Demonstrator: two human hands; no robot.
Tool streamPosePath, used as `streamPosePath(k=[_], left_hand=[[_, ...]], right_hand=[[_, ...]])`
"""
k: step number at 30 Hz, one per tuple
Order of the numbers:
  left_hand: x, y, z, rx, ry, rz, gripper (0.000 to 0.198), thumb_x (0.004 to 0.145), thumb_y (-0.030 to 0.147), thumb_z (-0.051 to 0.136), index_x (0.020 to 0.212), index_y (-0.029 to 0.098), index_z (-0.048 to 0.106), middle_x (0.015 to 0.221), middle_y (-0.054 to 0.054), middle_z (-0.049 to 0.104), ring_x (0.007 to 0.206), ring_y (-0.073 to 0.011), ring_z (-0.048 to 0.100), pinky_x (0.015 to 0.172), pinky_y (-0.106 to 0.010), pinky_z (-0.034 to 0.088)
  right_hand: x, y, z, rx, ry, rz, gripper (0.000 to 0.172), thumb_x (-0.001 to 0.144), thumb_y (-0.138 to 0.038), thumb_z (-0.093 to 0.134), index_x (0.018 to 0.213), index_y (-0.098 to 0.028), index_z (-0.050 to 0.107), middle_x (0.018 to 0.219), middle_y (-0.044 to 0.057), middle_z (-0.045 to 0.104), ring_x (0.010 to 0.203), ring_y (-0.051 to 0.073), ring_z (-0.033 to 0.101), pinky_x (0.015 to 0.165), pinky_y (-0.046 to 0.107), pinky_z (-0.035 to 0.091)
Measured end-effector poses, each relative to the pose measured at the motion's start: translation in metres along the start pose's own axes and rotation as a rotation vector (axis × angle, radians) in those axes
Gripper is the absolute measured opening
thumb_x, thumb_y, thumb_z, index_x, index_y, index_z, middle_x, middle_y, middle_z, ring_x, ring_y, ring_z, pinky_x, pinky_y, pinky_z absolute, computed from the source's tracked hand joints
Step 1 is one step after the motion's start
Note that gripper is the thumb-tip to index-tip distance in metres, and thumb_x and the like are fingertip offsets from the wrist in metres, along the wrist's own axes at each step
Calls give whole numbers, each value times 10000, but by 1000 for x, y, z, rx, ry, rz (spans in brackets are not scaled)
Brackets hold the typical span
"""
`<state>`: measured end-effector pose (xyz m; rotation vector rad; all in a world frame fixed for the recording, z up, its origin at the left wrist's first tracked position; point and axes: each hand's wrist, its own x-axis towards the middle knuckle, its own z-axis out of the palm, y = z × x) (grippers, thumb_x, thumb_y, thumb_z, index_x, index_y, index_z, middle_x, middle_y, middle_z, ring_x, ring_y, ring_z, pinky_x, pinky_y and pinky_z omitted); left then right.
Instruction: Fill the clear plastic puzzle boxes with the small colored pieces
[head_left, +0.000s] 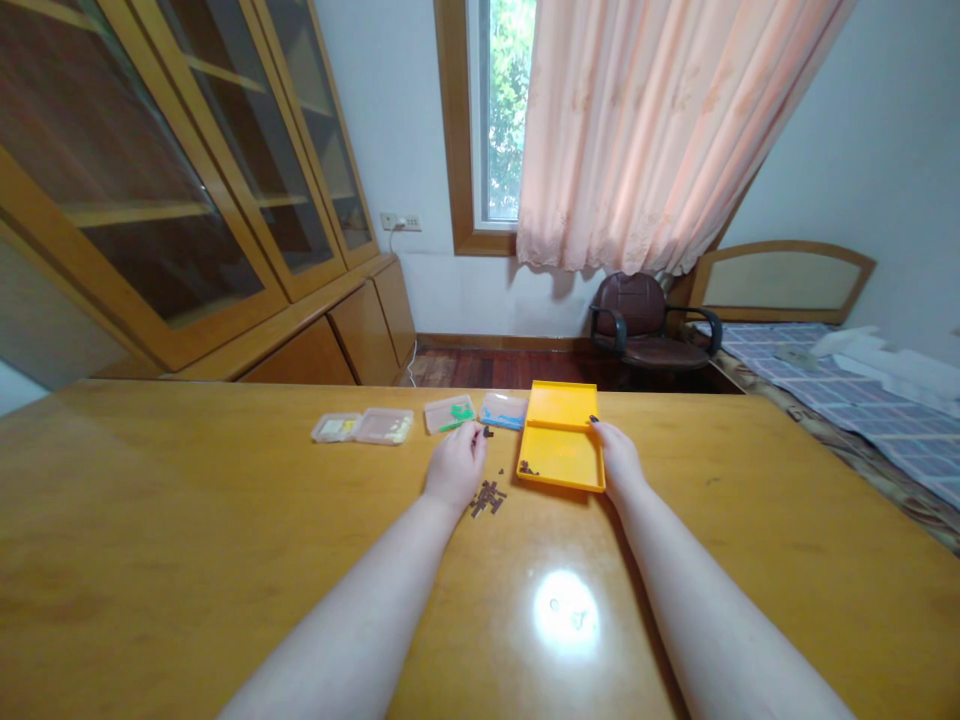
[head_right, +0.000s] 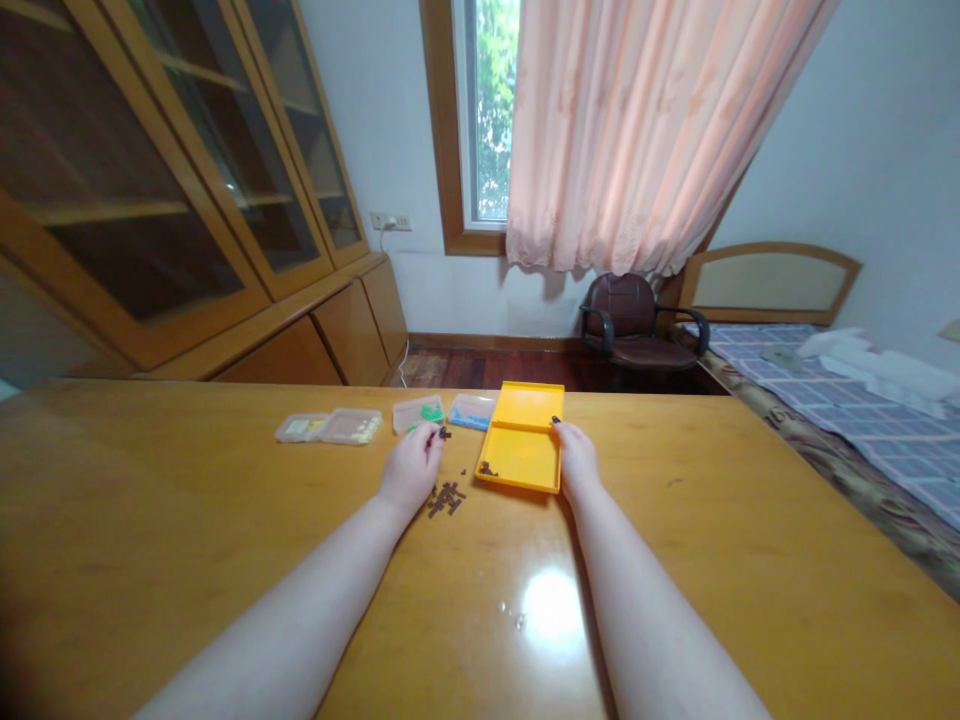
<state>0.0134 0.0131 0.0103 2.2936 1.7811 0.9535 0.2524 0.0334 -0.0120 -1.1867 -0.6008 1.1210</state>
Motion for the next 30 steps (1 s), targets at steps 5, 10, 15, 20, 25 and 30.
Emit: streamPosePath(k=[5, 10, 15, 20, 25, 30], left_hand=[[-7, 10, 0, -167, -32, 373, 179, 864, 261, 394, 826, 178, 548, 760, -35, 614, 745, -155, 562, 701, -268, 422], [-6, 15, 4, -166, -227, 385, 141, 845, 285, 469, 890, 195, 569, 833, -17, 651, 783, -150, 586, 729, -262, 430], [-4, 13, 5, -146, -347, 399, 159, 850, 299, 470, 903, 210, 591, 879, -5, 662, 829, -149, 598, 766, -257, 424], [-4, 14, 7, -114, -402, 420, 163, 849, 317, 472, 894, 219, 594, 889, -1, 668, 816, -147, 601, 753, -252, 416], [-4, 13, 8, -66, -435, 390, 174, 840, 323, 478, 894, 218, 605, 885, -14, 670, 797, -153, 603, 720, -244, 419], [-4, 13, 8, -106, -382, 295, 183, 851, 296, 451, 922, 218, 600, 890, -16, 667, 802, -151, 603, 714, -239, 425]], right_hand=[[0, 1, 0, 11, -10, -1, 232, 548, -338, 661, 702, -169, 623, 676, 22, 671, 660, 211, 626, 620, 312, 498], [-1, 0, 0, 7, -11, 15, 240, 552, -350, 667, 710, -174, 626, 684, 24, 673, 665, 217, 629, 627, 320, 501], [3, 3, -2, -11, -14, -7, 229, 563, -341, 660, 715, -173, 626, 694, 22, 674, 675, 215, 632, 641, 316, 499], [3, 5, -2, -15, -16, -7, 233, 566, -350, 662, 713, -174, 623, 687, 18, 671, 673, 213, 630, 641, 315, 498], [5, 9, -2, 2, -38, -25, 227, 578, -349, 662, 717, -175, 619, 692, 15, 670, 670, 204, 629, 640, 313, 501], [9, 13, -4, -2, -40, -39, 208, 593, -350, 645, 698, -174, 615, 681, 17, 665, 656, 198, 627, 618, 307, 499]])
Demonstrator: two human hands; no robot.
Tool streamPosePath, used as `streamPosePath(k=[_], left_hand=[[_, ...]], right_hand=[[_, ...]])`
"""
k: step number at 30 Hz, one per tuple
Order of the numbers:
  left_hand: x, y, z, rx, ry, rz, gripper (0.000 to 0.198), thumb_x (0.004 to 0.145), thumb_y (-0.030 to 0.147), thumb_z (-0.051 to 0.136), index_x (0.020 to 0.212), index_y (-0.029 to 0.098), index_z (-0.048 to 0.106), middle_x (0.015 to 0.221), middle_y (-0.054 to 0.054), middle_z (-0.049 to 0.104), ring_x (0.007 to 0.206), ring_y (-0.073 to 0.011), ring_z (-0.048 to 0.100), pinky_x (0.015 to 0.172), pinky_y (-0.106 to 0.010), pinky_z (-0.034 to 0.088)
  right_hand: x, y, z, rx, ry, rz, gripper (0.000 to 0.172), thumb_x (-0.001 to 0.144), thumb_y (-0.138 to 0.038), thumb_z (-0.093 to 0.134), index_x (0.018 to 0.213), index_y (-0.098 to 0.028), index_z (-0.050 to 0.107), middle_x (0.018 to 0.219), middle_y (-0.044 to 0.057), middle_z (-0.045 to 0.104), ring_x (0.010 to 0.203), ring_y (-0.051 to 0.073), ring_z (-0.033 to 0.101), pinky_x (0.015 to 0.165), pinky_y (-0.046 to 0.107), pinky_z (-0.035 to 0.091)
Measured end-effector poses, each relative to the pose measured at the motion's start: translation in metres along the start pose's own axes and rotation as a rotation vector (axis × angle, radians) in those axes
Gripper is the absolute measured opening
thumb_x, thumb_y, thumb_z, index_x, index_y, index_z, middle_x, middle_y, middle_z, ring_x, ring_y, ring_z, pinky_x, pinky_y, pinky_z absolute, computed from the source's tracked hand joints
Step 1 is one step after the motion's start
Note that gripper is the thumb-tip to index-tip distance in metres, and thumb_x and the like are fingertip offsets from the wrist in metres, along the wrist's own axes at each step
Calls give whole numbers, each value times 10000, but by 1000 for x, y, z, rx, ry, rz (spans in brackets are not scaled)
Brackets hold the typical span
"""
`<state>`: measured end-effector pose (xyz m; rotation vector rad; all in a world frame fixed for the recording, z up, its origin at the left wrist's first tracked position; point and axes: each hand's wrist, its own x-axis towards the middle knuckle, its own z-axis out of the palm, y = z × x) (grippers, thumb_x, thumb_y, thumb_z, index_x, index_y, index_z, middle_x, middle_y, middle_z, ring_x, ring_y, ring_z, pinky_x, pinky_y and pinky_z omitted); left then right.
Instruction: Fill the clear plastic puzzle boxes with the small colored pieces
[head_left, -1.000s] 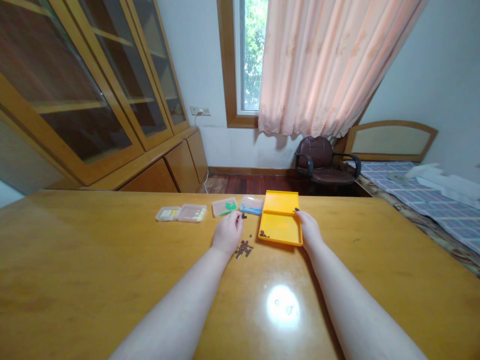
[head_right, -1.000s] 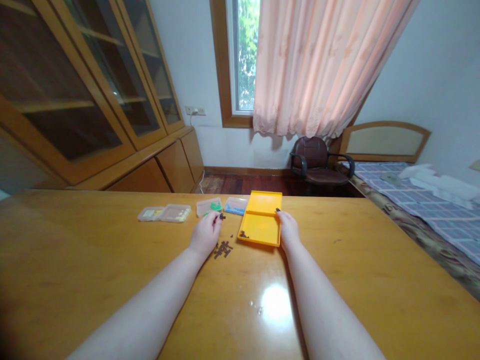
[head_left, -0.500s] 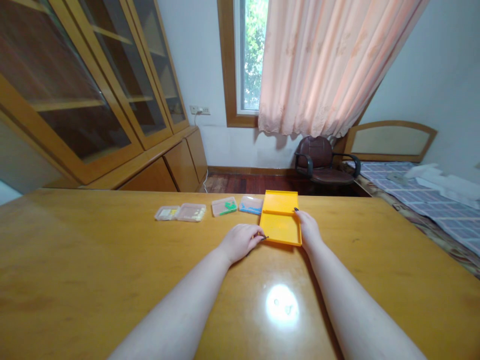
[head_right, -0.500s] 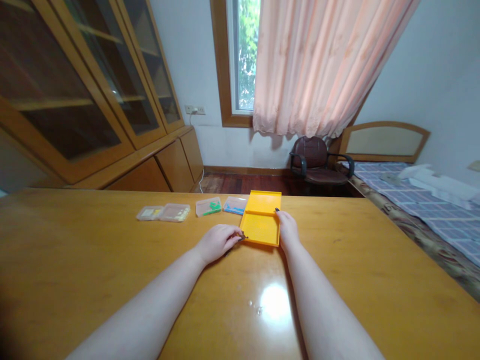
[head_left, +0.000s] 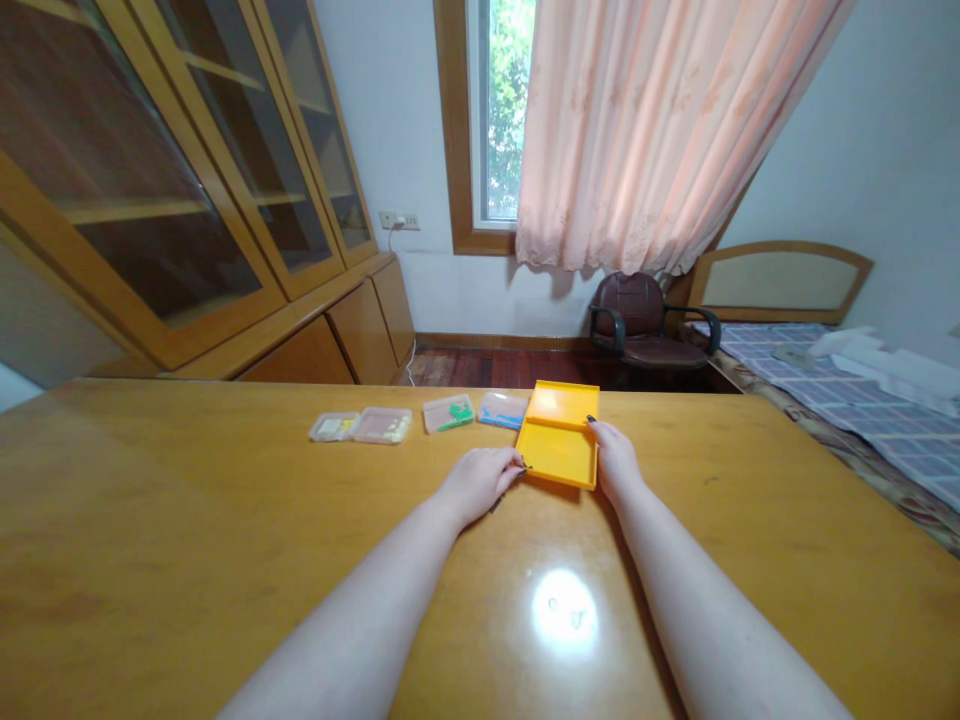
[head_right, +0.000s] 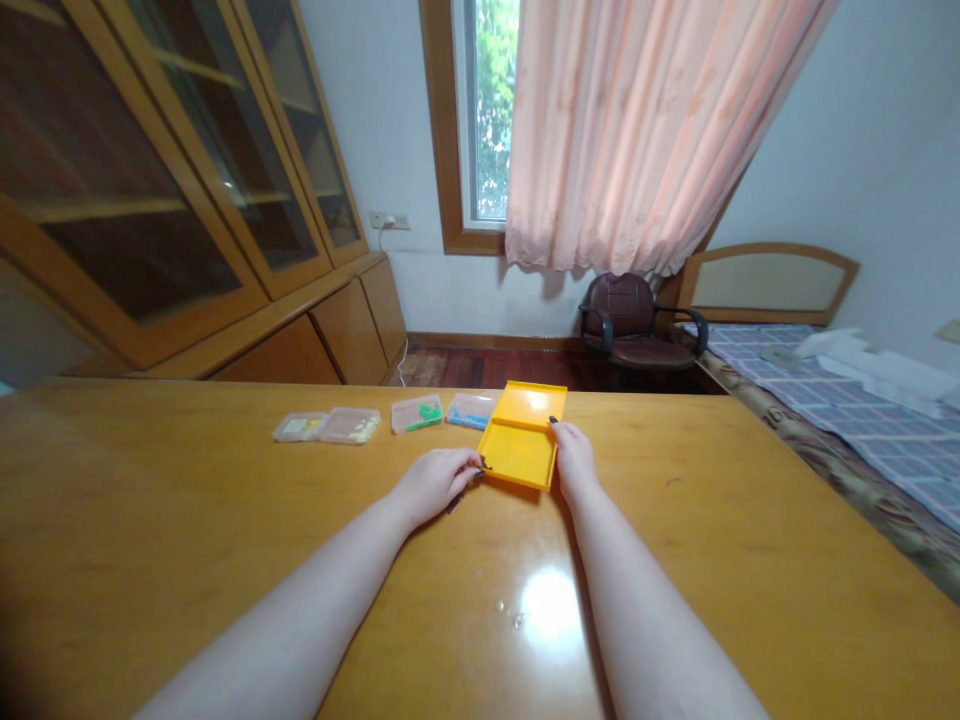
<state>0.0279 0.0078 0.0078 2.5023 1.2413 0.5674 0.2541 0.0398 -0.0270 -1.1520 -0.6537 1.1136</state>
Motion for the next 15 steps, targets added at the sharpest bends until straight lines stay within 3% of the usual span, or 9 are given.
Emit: streamPosePath(k=[7, 15], left_hand=[[1, -3, 0, -106, 139, -79, 179, 850, 263, 432, 958, 205, 562, 891, -18, 659, 813, -145, 601, 716, -237, 438], [1, -4, -2, -61, 82, -202, 228, 845, 308, 420, 1009, 216, 549, 795, -10, 649, 727, -150, 591, 644, -235, 420]], right_hand=[[-12, -15, 6, -30, 15, 46, 196, 572, -334, 649, 679, -172, 618, 658, 15, 662, 641, 194, 620, 599, 295, 493], [-13, -16, 6, -20, 23, 52, 208, 566, -334, 655, 687, -170, 617, 655, 17, 661, 635, 198, 619, 606, 304, 495]])
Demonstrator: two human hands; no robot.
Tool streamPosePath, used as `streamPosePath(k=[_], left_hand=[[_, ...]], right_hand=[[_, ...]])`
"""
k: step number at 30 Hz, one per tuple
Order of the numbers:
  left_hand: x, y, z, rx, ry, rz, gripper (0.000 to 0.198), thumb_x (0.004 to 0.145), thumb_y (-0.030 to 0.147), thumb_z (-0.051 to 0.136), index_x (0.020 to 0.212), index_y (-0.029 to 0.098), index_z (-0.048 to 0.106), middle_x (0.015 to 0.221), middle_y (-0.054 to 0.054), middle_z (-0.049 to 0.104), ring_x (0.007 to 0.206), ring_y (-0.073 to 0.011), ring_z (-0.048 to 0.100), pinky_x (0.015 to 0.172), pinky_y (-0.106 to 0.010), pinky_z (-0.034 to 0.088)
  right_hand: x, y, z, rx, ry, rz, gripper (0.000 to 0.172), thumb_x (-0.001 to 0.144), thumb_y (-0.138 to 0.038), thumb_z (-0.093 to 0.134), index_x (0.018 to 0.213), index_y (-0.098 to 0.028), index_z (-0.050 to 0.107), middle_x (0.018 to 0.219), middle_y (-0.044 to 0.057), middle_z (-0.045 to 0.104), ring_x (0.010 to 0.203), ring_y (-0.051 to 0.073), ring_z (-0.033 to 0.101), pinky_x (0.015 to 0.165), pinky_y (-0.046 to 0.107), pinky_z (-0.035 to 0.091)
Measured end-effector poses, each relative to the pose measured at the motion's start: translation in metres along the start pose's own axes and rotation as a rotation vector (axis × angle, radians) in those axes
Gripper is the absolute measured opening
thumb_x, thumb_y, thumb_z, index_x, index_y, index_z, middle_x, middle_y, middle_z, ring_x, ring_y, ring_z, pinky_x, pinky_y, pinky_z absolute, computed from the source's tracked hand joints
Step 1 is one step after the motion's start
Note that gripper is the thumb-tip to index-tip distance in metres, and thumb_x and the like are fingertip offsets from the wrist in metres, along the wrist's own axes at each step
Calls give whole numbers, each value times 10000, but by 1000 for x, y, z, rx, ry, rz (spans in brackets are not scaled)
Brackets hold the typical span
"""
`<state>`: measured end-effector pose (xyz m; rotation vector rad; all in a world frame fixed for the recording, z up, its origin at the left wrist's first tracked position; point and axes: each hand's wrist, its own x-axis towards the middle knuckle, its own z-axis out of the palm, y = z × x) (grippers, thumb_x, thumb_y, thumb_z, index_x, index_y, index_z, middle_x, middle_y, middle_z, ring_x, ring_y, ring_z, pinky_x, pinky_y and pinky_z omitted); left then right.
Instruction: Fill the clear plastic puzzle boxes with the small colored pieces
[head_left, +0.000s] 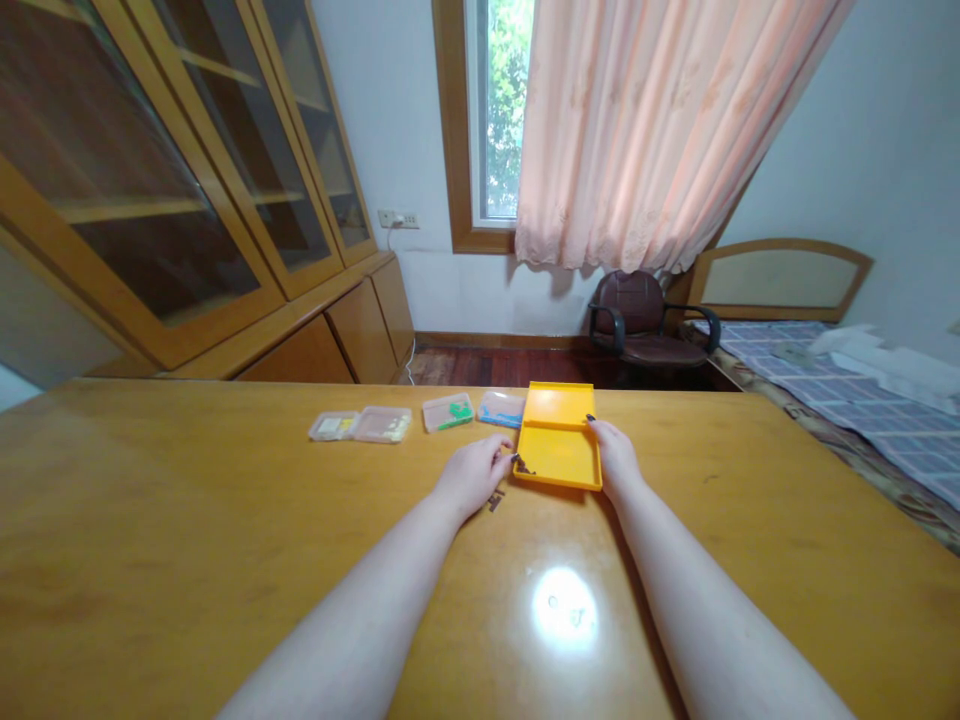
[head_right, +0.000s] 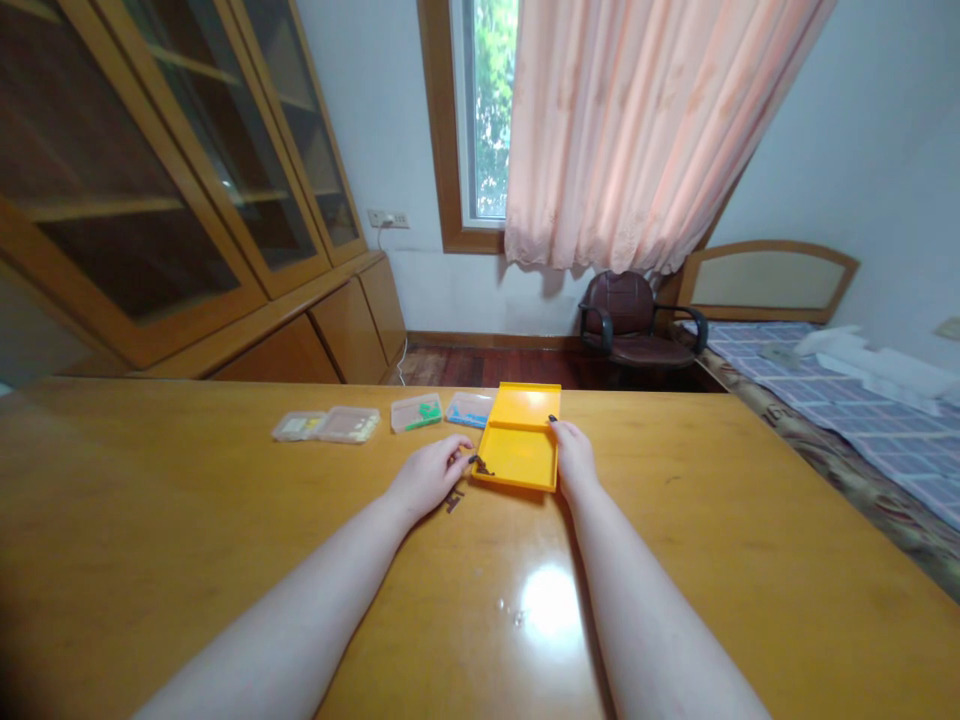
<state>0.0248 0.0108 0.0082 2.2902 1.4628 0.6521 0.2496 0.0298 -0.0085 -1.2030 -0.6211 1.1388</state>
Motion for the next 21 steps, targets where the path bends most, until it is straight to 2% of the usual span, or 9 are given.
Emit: streamPosePath(k=[3, 7, 10, 14, 16, 18, 21], left_hand=[[0, -2, 1, 2, 26, -7, 208, 847, 254, 391, 975, 213, 549, 861, -18, 647, 778, -155, 586, 684, -246, 423], [0, -3, 0, 2, 0, 37, 203, 846, 238, 388, 959, 218, 556, 896, -20, 644, 800, -153, 581, 703, -247, 427], [1, -5, -2, 111, 37, -39, 214, 855, 240, 374, 966, 203, 553, 902, -50, 635, 826, -176, 578, 738, -284, 424], [0, -7, -2, 297, 58, -142, 240, 855, 290, 394, 994, 161, 542, 982, -114, 597, 977, -239, 536, 839, -369, 394], [-4, -7, 1, 309, 3, -106, 344, 848, 348, 415, 1125, 160, 492, 1140, -137, 543, 1092, -253, 479, 905, -385, 363], [-8, -6, 6, 306, -86, -59, 503, 833, 421, 429, 1262, 163, 389, 1319, -156, 411, 1217, -274, 374, 981, -412, 301], [-15, -2, 13, 316, -222, -39, 694, 804, 511, 435, 1358, 135, 251, 1435, -179, 209, 1318, -312, 190, 1048, -487, 164]], right_hand=[[4, 4, -2, -3, 7, -12, 199, 576, -331, 644, 694, -172, 617, 655, 17, 661, 637, 203, 621, 599, 307, 498], [6, 6, -3, -6, 15, -10, 186, 581, -324, 639, 697, -181, 617, 657, 12, 662, 652, 208, 627, 607, 308, 503], [4, 4, -2, 7, 24, 0, 168, 594, -316, 629, 695, -182, 614, 657, 16, 664, 648, 209, 628, 608, 314, 510], [3, 0, 0, 96, 28, 49, 134, 627, -269, 594, 721, -174, 608, 693, 34, 675, 647, 212, 636, 613, 331, 525], [5, -2, 0, 174, 39, 104, 140, 654, -251, 566, 760, -168, 606, 726, 43, 681, 662, 214, 642, 630, 344, 532], [8, -3, 0, 242, 78, 154, 147, 676, -237, 544, 788, -161, 602, 735, 47, 683, 676, 210, 646, 650, 347, 537], [10, -3, -1, 275, 91, 187, 163, 681, -240, 539, 804, -153, 599, 740, 55, 684, 695, 216, 650, 664, 355, 538]])
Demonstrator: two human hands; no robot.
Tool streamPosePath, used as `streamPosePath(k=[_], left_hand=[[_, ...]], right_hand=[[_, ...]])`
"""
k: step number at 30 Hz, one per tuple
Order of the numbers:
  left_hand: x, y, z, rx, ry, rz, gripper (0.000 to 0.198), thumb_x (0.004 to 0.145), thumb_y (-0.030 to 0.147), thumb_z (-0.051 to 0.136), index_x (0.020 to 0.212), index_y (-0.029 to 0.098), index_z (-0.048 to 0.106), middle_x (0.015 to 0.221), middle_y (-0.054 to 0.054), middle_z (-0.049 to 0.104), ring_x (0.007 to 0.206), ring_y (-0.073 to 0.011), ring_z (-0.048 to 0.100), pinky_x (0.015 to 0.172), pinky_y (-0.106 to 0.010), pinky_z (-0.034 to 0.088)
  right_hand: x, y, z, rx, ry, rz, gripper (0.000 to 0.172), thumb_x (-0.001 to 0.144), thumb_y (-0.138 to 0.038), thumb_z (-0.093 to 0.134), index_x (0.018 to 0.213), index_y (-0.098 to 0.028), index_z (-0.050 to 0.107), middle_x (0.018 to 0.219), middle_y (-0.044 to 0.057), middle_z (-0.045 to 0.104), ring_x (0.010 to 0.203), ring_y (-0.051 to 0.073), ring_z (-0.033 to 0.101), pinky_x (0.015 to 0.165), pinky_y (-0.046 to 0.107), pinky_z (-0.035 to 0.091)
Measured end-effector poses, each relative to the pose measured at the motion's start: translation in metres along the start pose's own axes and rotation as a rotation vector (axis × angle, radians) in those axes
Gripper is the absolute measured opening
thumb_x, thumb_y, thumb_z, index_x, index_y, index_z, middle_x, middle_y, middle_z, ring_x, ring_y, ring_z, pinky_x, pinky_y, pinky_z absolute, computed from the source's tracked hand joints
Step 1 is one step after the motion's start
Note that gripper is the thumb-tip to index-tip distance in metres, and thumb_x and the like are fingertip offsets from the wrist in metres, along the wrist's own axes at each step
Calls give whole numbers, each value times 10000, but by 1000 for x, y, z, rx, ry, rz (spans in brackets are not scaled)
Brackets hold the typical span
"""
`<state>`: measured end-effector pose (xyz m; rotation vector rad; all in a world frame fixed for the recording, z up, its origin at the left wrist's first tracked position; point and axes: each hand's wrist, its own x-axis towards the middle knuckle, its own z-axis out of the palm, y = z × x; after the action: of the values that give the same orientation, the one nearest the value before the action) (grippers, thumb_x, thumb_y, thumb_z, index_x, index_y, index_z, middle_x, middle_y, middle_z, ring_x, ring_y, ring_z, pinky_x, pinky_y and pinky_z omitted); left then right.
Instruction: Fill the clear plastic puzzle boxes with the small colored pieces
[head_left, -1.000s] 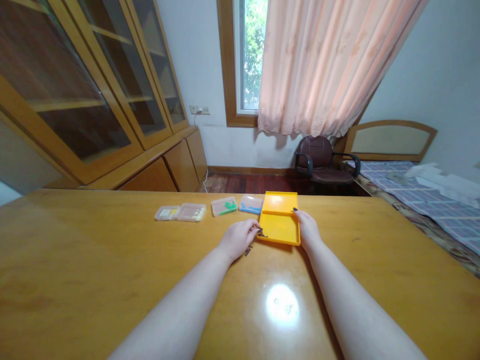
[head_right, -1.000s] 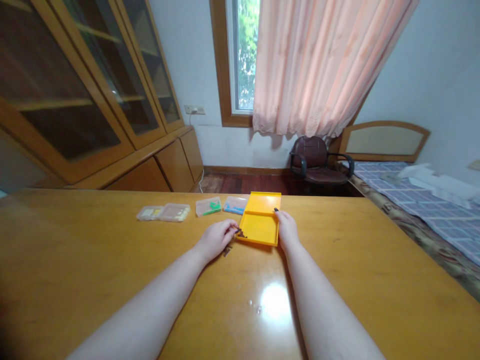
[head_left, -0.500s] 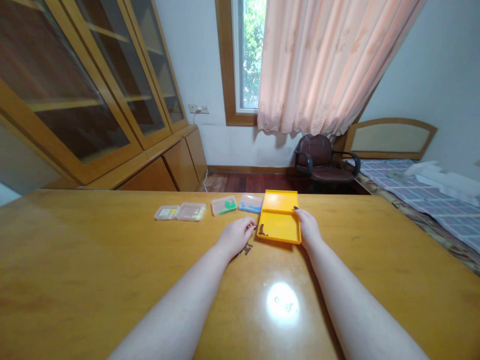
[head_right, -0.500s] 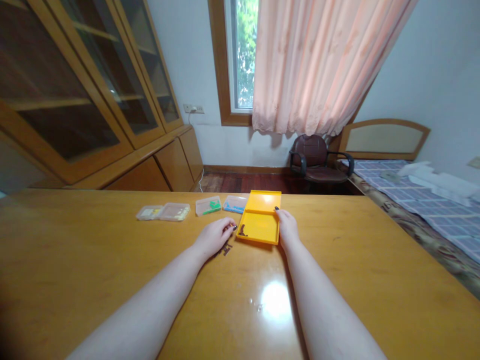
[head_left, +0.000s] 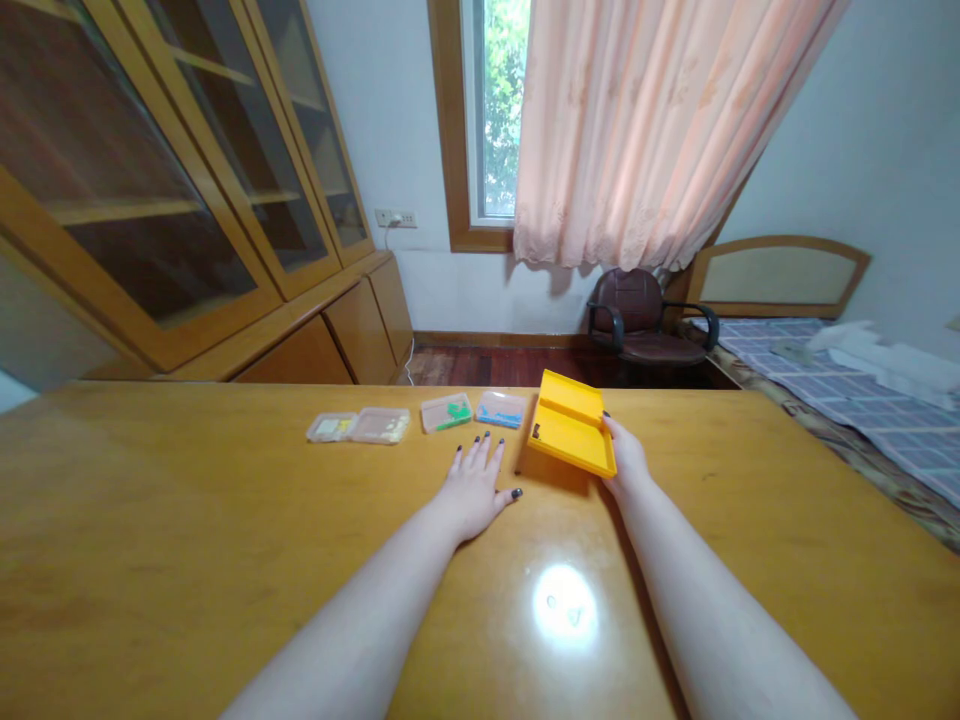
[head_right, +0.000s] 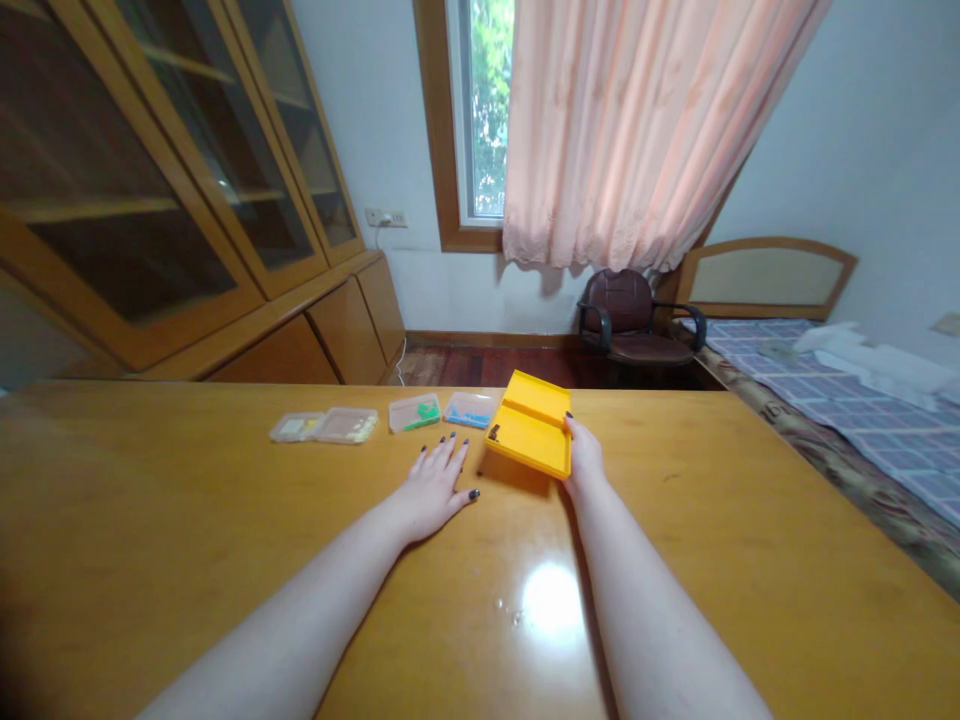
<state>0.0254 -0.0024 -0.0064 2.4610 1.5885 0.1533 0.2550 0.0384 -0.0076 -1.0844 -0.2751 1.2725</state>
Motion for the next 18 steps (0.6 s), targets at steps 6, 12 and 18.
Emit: streamPosePath(k=[6, 12, 18], left_hand=[[-1, 8, 2, -53, -97, 318, 705, 817, 508, 423, 1390, 196, 154, 1448, -135, 198, 1333, -248, 174, 1075, -476, 106], [3, 3, 0, -140, -25, 447, 426, 849, 348, 450, 1266, 269, 414, 1341, -57, 428, 1241, -193, 370, 1059, -412, 220], [10, -5, -5, -196, 114, 414, 232, 830, 242, 486, 1037, 233, 591, 1048, -33, 615, 996, -157, 537, 904, -294, 396]], right_hand=[[0, 4, -2, -170, -164, -43, 213, 648, -320, 585, 791, -165, 619, 762, 65, 686, 738, 253, 654, 672, 380, 534], [2, 1, -2, -32, -102, -12, 197, 683, -294, 542, 813, -160, 605, 780, 67, 688, 745, 230, 654, 709, 369, 532], [-5, -1, 3, -26, -77, 35, 206, 666, -281, 555, 813, -150, 615, 779, 86, 691, 749, 260, 654, 676, 392, 540]])
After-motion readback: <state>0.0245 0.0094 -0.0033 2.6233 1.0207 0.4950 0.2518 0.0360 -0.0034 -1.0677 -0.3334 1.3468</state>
